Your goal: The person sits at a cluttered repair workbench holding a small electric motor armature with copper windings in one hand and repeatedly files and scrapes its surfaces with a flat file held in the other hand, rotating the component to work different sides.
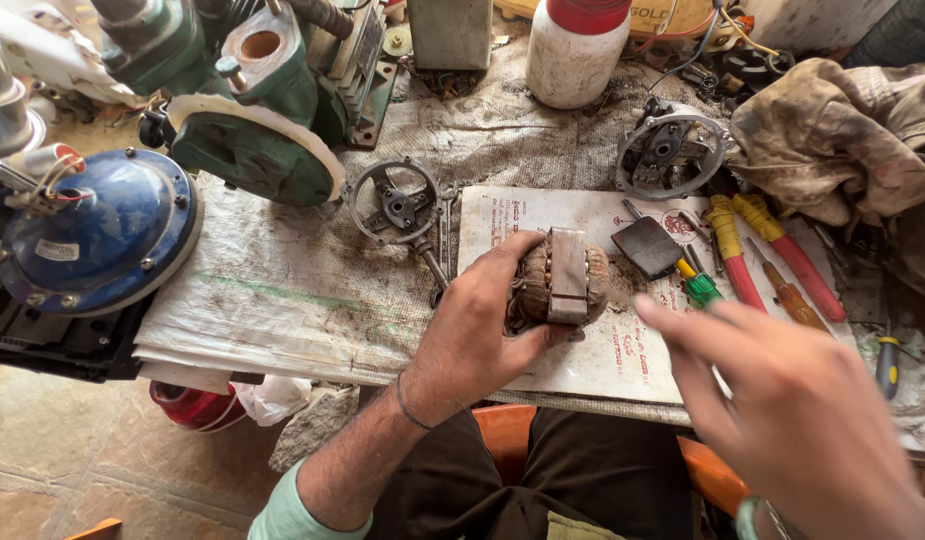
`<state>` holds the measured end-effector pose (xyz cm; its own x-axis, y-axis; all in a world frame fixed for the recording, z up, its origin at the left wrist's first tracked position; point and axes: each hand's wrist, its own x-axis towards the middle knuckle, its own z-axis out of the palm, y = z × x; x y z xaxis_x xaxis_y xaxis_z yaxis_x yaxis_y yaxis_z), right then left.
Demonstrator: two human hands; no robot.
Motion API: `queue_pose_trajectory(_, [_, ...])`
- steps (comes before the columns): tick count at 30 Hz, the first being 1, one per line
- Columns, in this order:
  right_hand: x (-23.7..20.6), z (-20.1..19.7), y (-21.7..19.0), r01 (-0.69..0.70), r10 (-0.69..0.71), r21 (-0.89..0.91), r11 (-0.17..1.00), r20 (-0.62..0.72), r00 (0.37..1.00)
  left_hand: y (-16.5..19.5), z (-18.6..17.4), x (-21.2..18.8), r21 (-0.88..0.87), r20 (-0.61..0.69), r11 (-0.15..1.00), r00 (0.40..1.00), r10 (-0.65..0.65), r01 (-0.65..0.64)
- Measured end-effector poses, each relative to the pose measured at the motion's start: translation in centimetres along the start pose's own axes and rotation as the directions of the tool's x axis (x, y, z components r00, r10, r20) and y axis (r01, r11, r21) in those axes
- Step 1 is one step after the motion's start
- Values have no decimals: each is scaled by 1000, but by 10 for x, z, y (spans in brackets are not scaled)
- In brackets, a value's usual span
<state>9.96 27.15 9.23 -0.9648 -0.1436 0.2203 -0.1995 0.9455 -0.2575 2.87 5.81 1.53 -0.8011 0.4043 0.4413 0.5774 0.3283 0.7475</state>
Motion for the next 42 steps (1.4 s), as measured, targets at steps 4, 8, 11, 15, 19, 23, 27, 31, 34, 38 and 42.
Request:
queue_pose_trajectory(4, [8,-1,-7,-14,16,20,1000,-78,997,2,-2,-1,-14,4,1000,1000,-7,7])
queue_pose_trajectory(8, [1,1,3,33,-30,80,996,-35,999,3,-4,-3,-8,-21,999,999,37,-37])
queue_pose_trajectory(11, [-6,8,12,1,1,36,999,-33,999,4,-3,-3,-7,-12,999,999,34,-34])
queue_pose_trajectory(15, [-9,10,16,7,-5,44,999,-37,999,5,-3,-4,3,-26,998,997,66,-66])
queue_pose_trajectory(19, [-5,6,10,-56,56,-9,998,-4,998,7,-3,-3,-6,-10,1000,1000,21,-21])
queue_pose_trajectory(23, [-6,5,10,41,-38,58,997,-46,998,8,-4,-3,-1,-17,1000,1000,26,-26])
queue_pose_trajectory(27, [-9,4,11,-5,5,21,1000,-25,1000,7,-3,-2,-9,-9,1000,1000,23,-23])
queue_pose_trajectory(31, [-11,2,11,-40,37,35,999,92,995,7,-4,-3,2,-23,998,998,61,-61])
queue_pose_trajectory(34, [-14,3,14,-52,51,10,999,52,997,7,-4,-3,-10,0,1000,1000,9,-9])
queue_pose_trajectory(38, [-19,7,24,18,-21,41,999,62,998,7,-5,-3,19,-27,997,997,72,-71])
queue_pose_trajectory(42, [-20,5,23,-88,83,23,996,157,984,5,-3,-2,-4,26,1000,1000,-15,15])
